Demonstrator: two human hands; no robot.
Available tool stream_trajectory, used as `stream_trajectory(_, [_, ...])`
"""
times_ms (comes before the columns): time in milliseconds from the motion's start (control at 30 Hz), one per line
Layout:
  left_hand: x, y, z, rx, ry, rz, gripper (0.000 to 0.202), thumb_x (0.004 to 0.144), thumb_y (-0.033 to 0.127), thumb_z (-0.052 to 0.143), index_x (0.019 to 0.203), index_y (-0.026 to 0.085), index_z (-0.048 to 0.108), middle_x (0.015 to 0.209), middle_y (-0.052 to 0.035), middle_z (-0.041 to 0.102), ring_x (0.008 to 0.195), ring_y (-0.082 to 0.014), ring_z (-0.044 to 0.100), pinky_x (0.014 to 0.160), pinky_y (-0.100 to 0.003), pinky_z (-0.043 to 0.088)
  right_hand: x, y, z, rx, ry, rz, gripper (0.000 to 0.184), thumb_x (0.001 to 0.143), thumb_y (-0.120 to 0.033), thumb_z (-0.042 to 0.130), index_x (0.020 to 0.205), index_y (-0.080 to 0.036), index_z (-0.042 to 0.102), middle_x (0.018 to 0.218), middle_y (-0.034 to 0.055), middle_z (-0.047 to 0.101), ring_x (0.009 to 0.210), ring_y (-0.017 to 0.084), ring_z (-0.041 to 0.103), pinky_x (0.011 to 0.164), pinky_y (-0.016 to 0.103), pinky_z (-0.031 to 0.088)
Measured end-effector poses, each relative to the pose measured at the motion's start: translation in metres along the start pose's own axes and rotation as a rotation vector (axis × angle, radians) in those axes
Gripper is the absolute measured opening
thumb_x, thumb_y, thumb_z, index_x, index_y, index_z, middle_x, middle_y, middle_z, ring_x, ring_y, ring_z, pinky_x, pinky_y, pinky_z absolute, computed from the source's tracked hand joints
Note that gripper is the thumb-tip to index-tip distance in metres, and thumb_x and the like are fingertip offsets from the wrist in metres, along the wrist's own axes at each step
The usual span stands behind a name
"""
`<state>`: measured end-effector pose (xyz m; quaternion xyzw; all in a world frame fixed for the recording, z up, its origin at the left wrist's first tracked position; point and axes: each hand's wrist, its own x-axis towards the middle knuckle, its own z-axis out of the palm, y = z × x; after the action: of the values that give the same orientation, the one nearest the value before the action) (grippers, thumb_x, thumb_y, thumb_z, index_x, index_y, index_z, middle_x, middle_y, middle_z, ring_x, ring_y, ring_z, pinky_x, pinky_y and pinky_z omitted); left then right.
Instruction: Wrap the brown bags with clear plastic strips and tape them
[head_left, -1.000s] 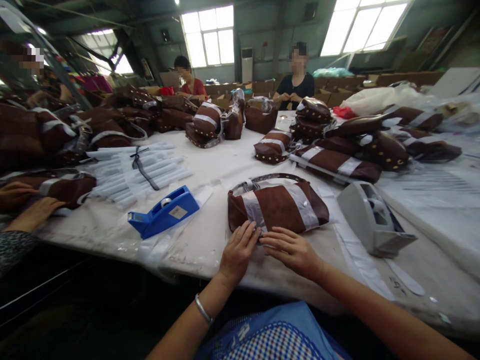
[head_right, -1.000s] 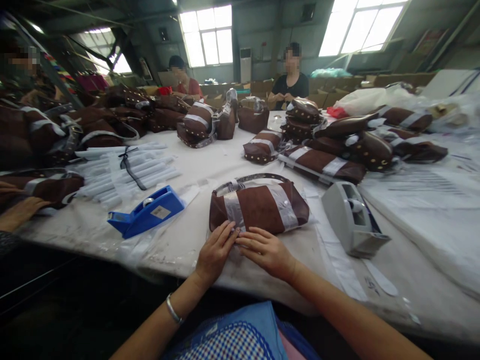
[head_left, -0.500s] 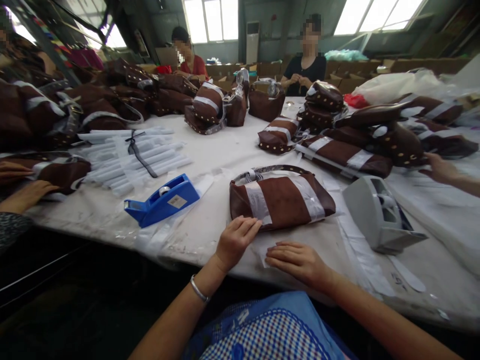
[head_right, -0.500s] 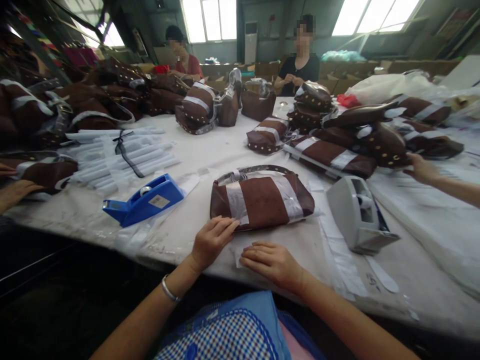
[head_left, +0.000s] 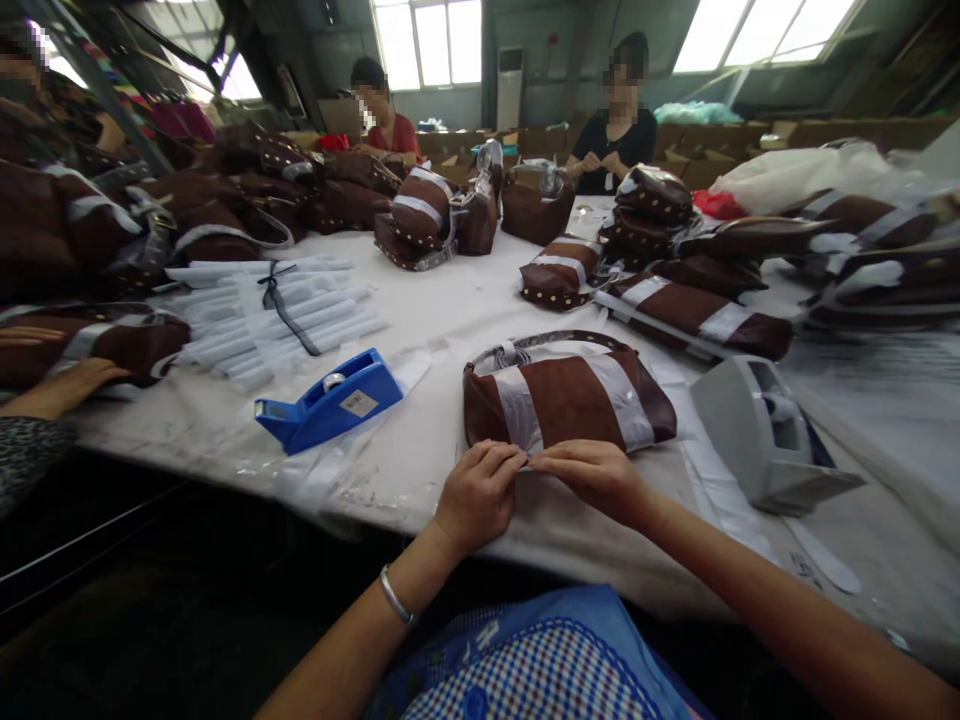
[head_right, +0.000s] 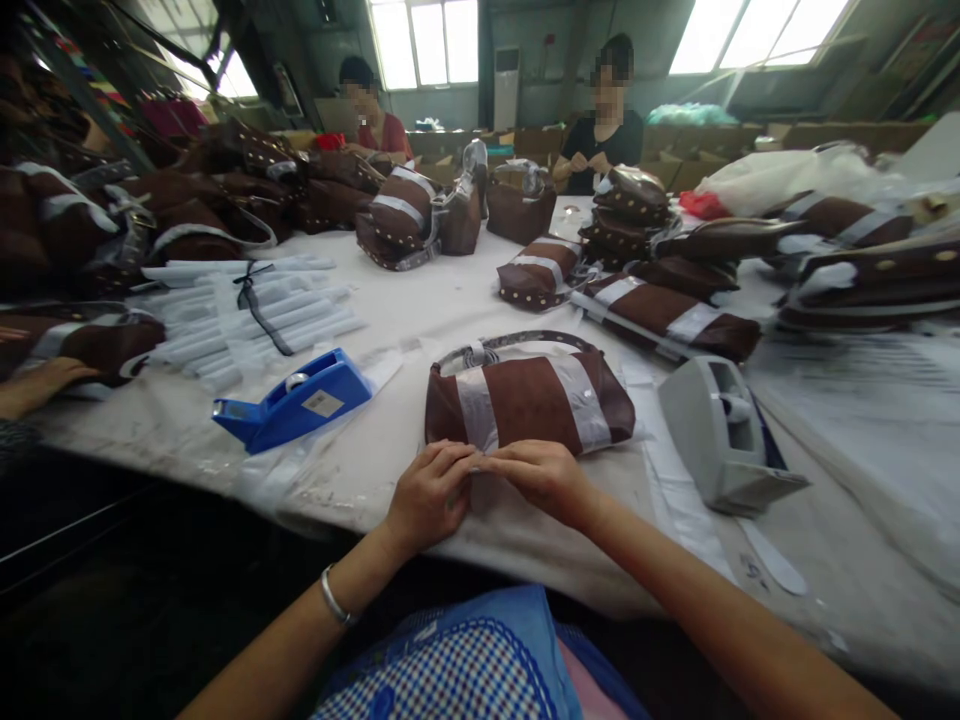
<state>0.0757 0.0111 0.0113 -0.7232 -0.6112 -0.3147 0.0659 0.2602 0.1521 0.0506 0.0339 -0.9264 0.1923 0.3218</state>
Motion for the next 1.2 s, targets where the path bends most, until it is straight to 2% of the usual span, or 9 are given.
stream_trajectory(133, [0.003,0.005,0.0,-0.072,0.022,-0.078,0.036,0.085,0.035,0.069,0.118,0.02,0.063,0.116,-0.0059,0.069,0.111,-0.0244,0.058,0.102,-0.042,0.052,0.005,0.004,0.0,-0.082,0.035,-0.036,0.052,0.099,-0.01,0.053,0.147,-0.029,0.046,0.106,0.004,0.075,0.091,0.016,0.072,0.088,0.034,0.061])
stream_trajectory(233, [0.005,0.007,0.005,-0.033,0.108,-0.09,0.02,0.091,0.027,0.063,0.11,0.021,0.066,0.107,-0.0034,0.071,0.104,-0.0207,0.06,0.101,-0.038,0.052,0.008,0.011,0.001,-0.153,0.017,-0.051,0.053,0.099,-0.009,0.052,0.149,-0.028,0.044,0.109,0.0047,0.075,0.095,0.017,0.072,0.094,0.038,0.058])
stream_trajectory(400, [0.008,0.01,0.006,-0.003,0.15,-0.098,0.014,0.092,0.022,0.061,0.104,0.021,0.068,0.102,-0.0021,0.072,0.098,-0.0182,0.061,0.102,-0.036,0.051,0.006,0.026,0.006,-0.163,-0.057,0.055,0.041,0.1,-0.017,0.052,0.139,-0.028,0.057,0.103,0.0034,0.076,0.084,0.018,0.072,0.077,0.028,0.06])
stream_trajectory(533, [0.01,0.012,0.007,0.019,0.182,-0.143,0.012,0.093,0.023,0.059,0.101,0.023,0.069,0.099,-0.0025,0.073,0.094,-0.0184,0.062,0.095,-0.036,0.055,0.008,0.031,0.014,-0.2,-0.093,0.194,0.035,0.102,-0.029,0.051,0.136,-0.029,0.059,0.102,0.0032,0.075,0.083,0.017,0.071,0.073,0.025,0.057])
stream_trajectory(600, [0.011,0.014,0.009,0.016,0.219,-0.19,0.014,0.093,0.023,0.06,0.105,0.023,0.067,0.099,-0.0033,0.074,0.093,-0.0188,0.065,0.091,-0.035,0.056,0.012,0.03,0.016,-0.231,-0.102,0.241,0.035,0.101,-0.031,0.053,0.136,-0.029,0.059,0.102,0.0037,0.074,0.086,0.017,0.07,0.074,0.025,0.056])
stream_trajectory(767, [0.012,0.019,0.014,0.018,0.265,-0.341,0.042,0.093,0.027,0.062,0.133,0.019,0.051,0.096,-0.0023,0.076,0.086,-0.0172,0.069,0.077,-0.029,0.058,0.023,0.026,0.016,-0.295,-0.126,0.294,0.033,0.098,-0.031,0.06,0.131,-0.025,0.061,0.1,0.0044,0.073,0.09,0.019,0.068,0.071,0.024,0.054])
stream_trajectory(967, [0.01,0.018,0.013,0.183,0.243,-0.157,0.034,0.095,0.019,0.056,0.128,0.023,0.059,0.132,-0.0073,0.066,0.099,-0.0184,0.069,0.085,-0.031,0.058,0.027,0.031,0.013,-0.293,-0.156,0.386,0.04,0.096,-0.032,0.063,0.135,-0.026,0.057,0.1,0.0019,0.069,0.078,0.015,0.068,0.065,0.022,0.052])
stream_trajectory(1067, [0.011,0.017,0.011,0.219,0.215,-0.067,0.027,0.094,0.016,0.057,0.118,0.023,0.066,0.126,-0.0045,0.07,0.096,-0.0175,0.068,0.085,-0.031,0.058,0.029,0.033,0.019,-0.298,-0.11,0.396,0.042,0.094,-0.033,0.067,0.134,-0.025,0.058,0.098,0.0017,0.068,0.075,0.016,0.067,0.063,0.023,0.053])
stream_trajectory(1200, [0.015,0.017,0.008,0.205,0.204,-0.083,0.023,0.093,0.019,0.06,0.114,0.021,0.069,0.111,-0.002,0.076,0.092,-0.0162,0.066,0.082,-0.029,0.059,0.028,0.025,0.019,-0.307,0.045,0.366,0.036,0.097,-0.029,0.061,0.133,-0.026,0.059,0.105,0.0046,0.068,0.087,0.019,0.069,0.072,0.027,0.057])
